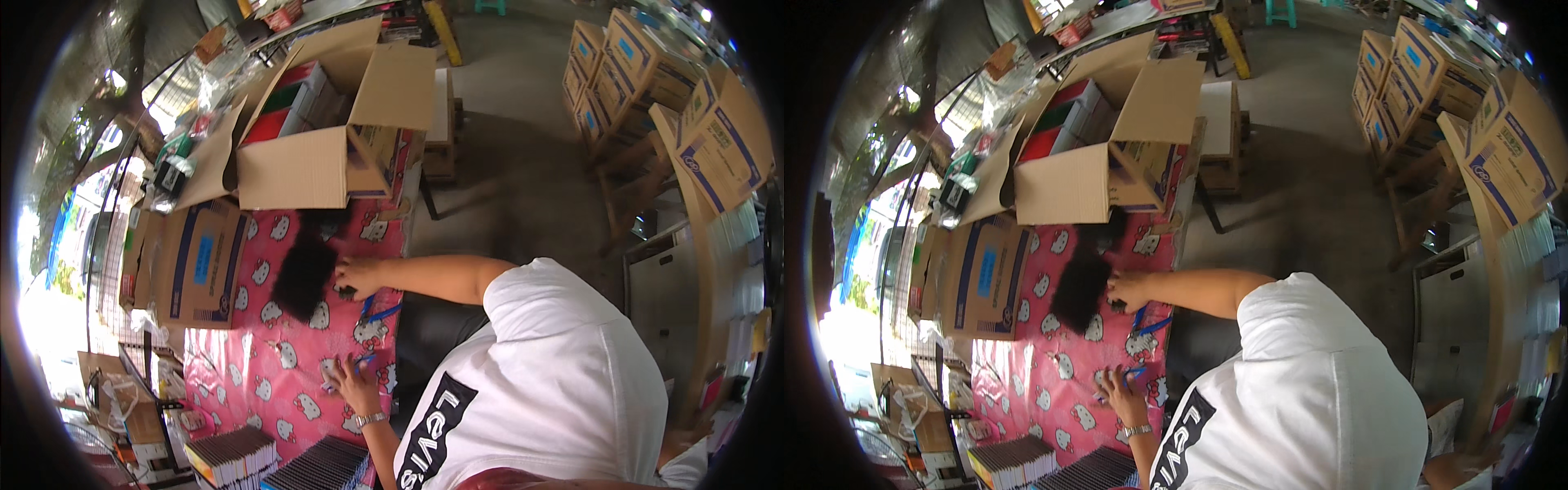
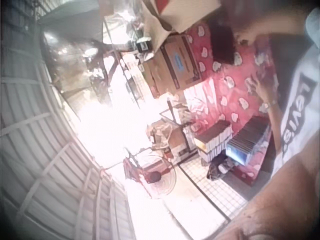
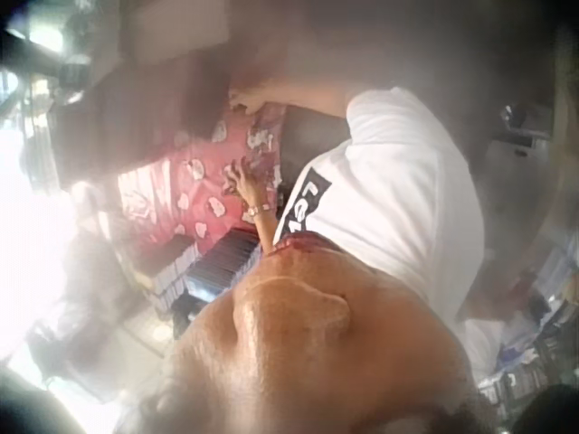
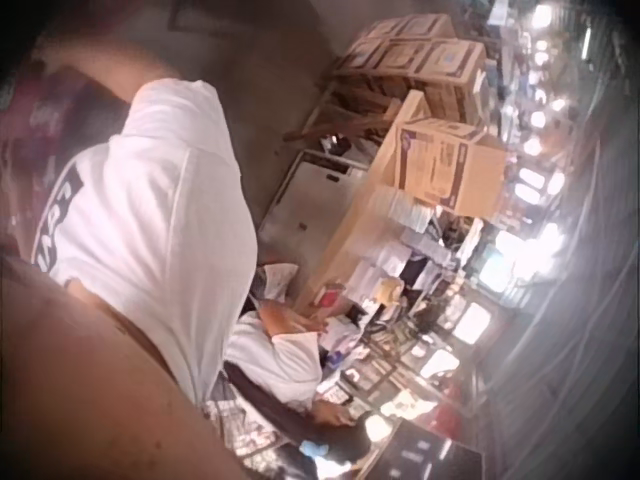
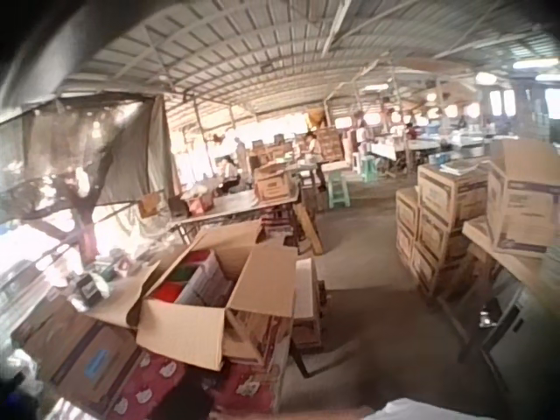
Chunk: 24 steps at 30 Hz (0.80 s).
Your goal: The person picks up blue notebooks, stacks them, places them into plastic bags, and puts the bags into a cardboard box, occasionally using scissors to trim packaging.
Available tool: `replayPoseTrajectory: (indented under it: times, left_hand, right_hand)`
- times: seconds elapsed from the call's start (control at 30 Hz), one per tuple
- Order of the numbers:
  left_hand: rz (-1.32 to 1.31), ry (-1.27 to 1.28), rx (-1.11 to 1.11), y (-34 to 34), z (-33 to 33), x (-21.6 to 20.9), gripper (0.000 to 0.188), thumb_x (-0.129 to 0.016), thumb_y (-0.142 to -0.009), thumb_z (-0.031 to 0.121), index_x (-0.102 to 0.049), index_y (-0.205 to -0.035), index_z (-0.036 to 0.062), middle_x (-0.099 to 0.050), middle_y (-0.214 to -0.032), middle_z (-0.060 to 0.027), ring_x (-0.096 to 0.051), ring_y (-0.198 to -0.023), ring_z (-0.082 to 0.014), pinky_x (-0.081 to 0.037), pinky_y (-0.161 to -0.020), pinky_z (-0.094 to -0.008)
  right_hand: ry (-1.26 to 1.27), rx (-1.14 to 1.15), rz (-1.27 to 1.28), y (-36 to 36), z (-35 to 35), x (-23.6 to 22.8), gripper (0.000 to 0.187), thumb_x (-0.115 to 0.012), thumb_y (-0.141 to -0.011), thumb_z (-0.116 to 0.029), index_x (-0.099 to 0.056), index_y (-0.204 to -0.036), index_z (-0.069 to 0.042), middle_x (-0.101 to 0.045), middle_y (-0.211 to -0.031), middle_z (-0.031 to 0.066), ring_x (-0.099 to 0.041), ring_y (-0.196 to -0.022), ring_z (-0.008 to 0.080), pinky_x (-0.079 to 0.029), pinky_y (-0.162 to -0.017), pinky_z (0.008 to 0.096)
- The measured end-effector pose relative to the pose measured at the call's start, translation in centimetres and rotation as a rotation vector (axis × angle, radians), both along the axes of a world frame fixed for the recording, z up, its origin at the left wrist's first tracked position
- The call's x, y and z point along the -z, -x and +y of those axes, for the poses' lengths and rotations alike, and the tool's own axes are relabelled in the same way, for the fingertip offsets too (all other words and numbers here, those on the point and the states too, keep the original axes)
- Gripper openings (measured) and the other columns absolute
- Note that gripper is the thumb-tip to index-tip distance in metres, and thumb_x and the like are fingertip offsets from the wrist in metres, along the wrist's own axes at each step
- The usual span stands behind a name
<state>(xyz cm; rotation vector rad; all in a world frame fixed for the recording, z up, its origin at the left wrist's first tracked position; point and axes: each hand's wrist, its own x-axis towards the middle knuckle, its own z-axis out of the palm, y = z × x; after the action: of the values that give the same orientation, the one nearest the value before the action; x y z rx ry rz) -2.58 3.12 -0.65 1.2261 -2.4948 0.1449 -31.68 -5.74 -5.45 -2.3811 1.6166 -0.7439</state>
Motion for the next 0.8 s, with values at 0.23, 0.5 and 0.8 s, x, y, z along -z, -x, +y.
replayPoseTrajectory:
  times: [0.23, 0.5, 0.8]
  left_hand:
    - [0.194, -0.181, 0.092, -1.8, -0.7, 2.3, 0.02, -0.065, -0.081, 0.018, -0.06, -0.095, 0.0038, -0.054, -0.102, -0.0174, -0.046, -0.101, -0.0405, -0.037, -0.087, -0.0545]
    - [0.214, -0.25, 0.135, -1.1, -1.3, 2.3, 0.029, -0.068, -0.076, 0.015, -0.06, -0.101, 0.0027, -0.056, -0.103, -0.0172, -0.048, -0.103, -0.0414, -0.038, -0.089, -0.0558]
    - [0.339, -0.189, 0.101, -1.6, -1.0, 2.6, 0.034, -0.07, -0.075, 0.02, -0.056, -0.098, -0.0022, -0.055, -0.098, -0.0201, -0.048, -0.102, -0.0428, -0.038, -0.089, -0.0565]
  right_hand:
    - [-0.902, -0.412, -0.676, -6.4, 4.0, -4.8, 0.033, -0.074, -0.081, -0.034, -0.07, -0.096, -0.005, -0.067, -0.088, 0.0008, -0.058, -0.082, 0.0086, -0.045, -0.073, 0.0259]
    - [-0.685, -0.327, -0.505, -5.9, 4.8, -3.6, 0.035, -0.072, -0.083, -0.031, -0.067, -0.102, -0.002, -0.065, -0.088, 0.001, -0.057, -0.086, 0.0118, -0.045, -0.077, 0.0319]
    - [-1.112, -0.689, -1.191, -7.1, 5.0, -5.7, 0.031, -0.074, -0.081, -0.029, -0.069, -0.099, -0.003, -0.066, -0.086, -0.0013, -0.058, -0.079, 0.0125, -0.045, -0.072, 0.0284]
